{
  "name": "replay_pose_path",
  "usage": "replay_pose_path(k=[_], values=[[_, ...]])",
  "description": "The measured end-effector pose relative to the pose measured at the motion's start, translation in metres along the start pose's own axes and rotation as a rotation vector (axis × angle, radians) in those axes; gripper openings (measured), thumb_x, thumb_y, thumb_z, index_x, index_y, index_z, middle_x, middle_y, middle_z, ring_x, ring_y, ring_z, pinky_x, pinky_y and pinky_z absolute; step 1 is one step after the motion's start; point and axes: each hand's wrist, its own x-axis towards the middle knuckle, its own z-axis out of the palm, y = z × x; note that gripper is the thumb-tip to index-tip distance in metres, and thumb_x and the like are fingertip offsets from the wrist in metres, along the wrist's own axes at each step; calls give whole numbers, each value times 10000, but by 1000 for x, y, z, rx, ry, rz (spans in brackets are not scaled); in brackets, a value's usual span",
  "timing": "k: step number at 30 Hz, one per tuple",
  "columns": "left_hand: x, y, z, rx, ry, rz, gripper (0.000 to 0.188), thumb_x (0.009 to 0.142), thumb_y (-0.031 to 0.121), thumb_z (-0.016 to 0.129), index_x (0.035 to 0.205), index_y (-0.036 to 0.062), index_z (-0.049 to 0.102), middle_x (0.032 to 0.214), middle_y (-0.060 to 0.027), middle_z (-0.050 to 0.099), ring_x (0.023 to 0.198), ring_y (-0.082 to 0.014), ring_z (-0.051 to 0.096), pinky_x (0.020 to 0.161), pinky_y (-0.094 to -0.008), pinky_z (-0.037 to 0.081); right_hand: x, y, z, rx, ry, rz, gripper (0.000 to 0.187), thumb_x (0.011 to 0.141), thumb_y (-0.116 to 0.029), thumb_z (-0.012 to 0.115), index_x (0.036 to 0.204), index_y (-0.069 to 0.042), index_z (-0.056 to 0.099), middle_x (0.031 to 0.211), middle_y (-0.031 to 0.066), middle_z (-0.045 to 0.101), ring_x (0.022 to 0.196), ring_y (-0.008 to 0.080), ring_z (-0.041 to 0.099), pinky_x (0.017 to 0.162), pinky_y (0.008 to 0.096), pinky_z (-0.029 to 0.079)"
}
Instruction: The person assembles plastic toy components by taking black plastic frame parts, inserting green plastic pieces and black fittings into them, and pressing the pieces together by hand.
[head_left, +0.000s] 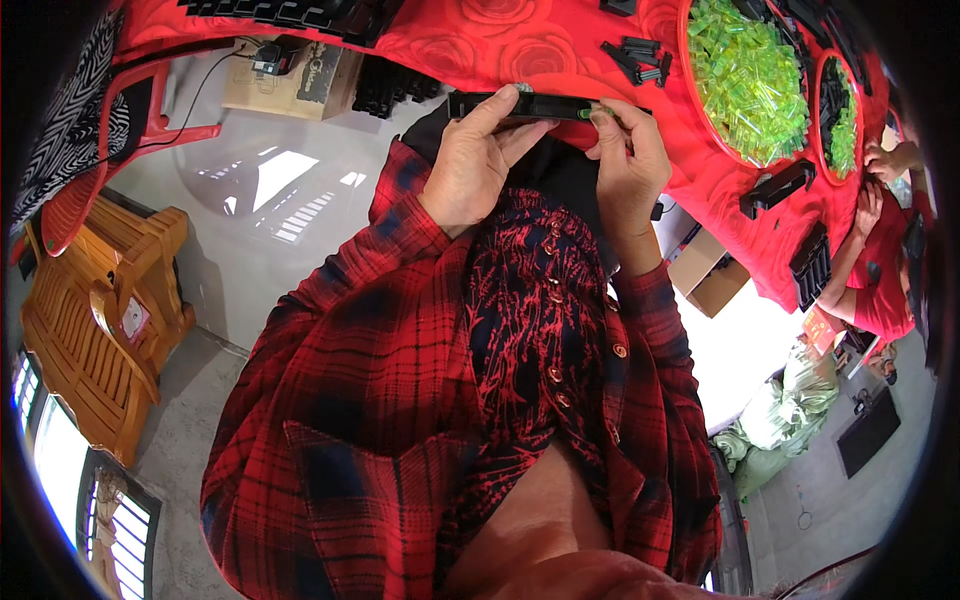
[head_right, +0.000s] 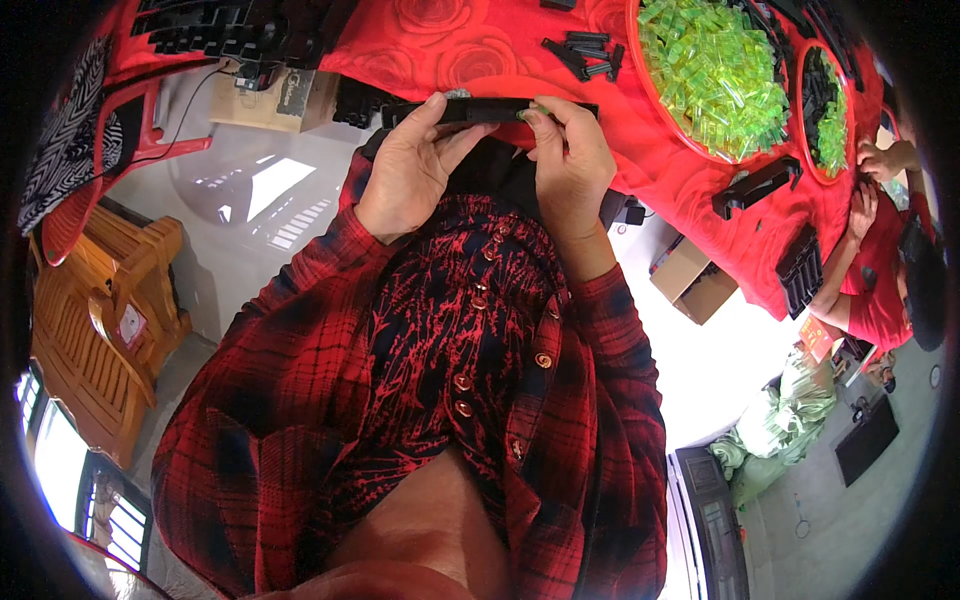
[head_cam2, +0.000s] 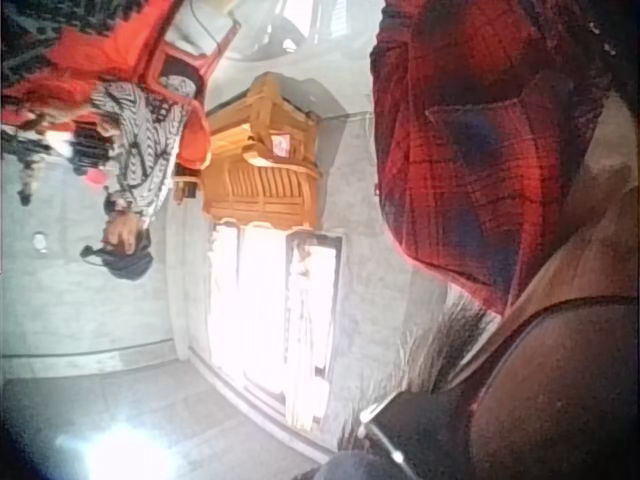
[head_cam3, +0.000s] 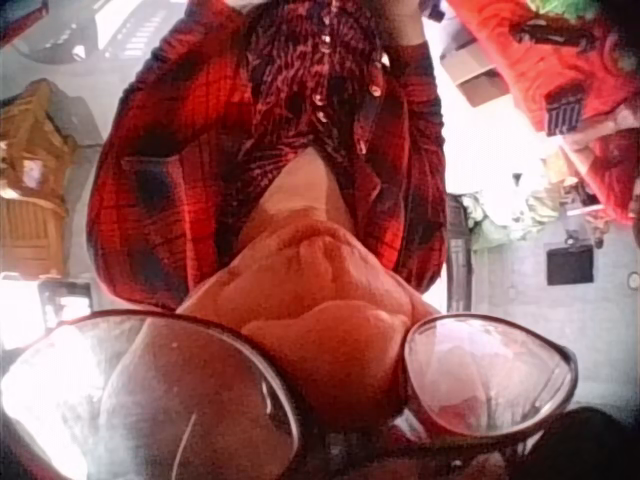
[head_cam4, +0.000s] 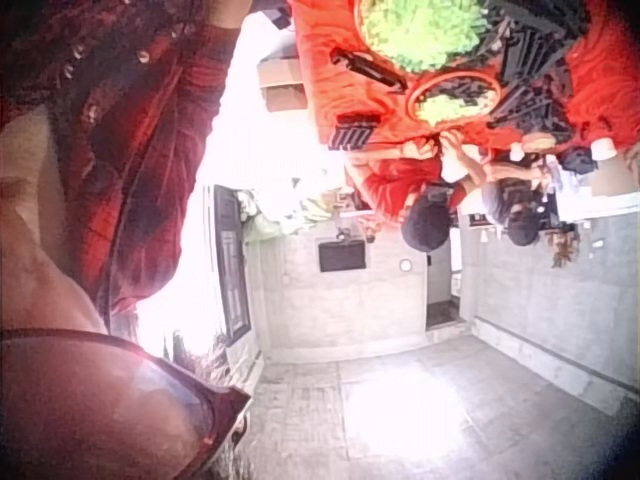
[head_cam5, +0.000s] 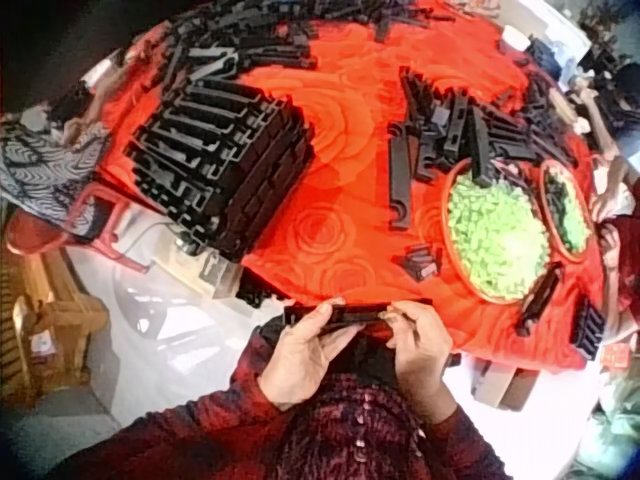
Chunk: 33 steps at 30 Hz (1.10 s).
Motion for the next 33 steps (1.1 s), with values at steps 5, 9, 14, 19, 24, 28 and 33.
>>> replay_pose_path(k=[5, 9, 14, 19, 24, 28, 33], values=[[-1, -1, 2, -25, 34, -28, 388, 1035, 299, 521, 1245, -21, 584, 1228, -174, 639, 1198, -273, 604, 1093, -363, 464, -1, 10, -2, -62, -24, -30, 138, 903, -39, 702, 1032, 1, 674, 887, 99, 693, 617, 134, 639, 562, 258, 513], [-2, -1, 4, -51, 46, -34, 390, 1037, 298, 518, 1248, -25, 580, 1228, -170, 641, 1198, -267, 605, 1096, -363, 462, 0, 16, -5, -208, -46, -161, 143, 883, -63, 723, 1009, -21, 671, 893, 115, 695, 668, 205, 678, 596, 295, 531], [1, -5, 0, -84, 77, -47, 363, 1023, 290, 554, 1217, -15, 591, 1213, -150, 643, 1169, -254, 610, 1085, -362, 471, -1, 20, -7, -247, -31, -226, 162, 865, -69, 737, 1010, -36, 673, 898, 116, 696, 696, 249, 684, 609, 321, 534], [3, -8, -4, -64, 75, -29, 330, 1007, 273, 588, 1182, -6, 602, 1196, -131, 642, 1141, -239, 610, 1082, -361, 474, -3, 25, -9, -259, -43, -212, 167, 862, -81, 742, 1011, -45, 675, 900, 114, 699, 706, 258, 687, 616, 329, 536], [4, -10, -2, -97, 74, -3, 271, 1000, 213, 603, 1163, -1, 641, 1147, -94, 665, 1081, -219, 628, 1021, -379, 516, -4, 25, -8, -241, -74, -193, 171, 877, -99, 734, 1028, -53, 668, 893, 109, 705, 693, 233, 697, 607, 321, 536], [4, -11, -6, -47, 40, -12, 359, 1026, 276, 549, 1237, -12, 592, 1230, -140, 640, 1201, -245, 594, 1093, -348, 465, -4, 24, -10, -265, -71, -226, 169, 885, -88, 724, 1038, -51, 661, 897, 109, 704, 675, 221, 700, 604, 314, 537], [3, -11, -8, -33, 29, -14, 379, 1034, 284, 531, 1258, -19, 577, 1232, -141, 642, 1207, -241, 593, 1097, -344, 460, -3, 15, -11, -203, -117, -150, 168, 887, -57, 711, 1043, -31, 653, 901, 109, 701, 667, 195, 709, 603, 298, 541]])
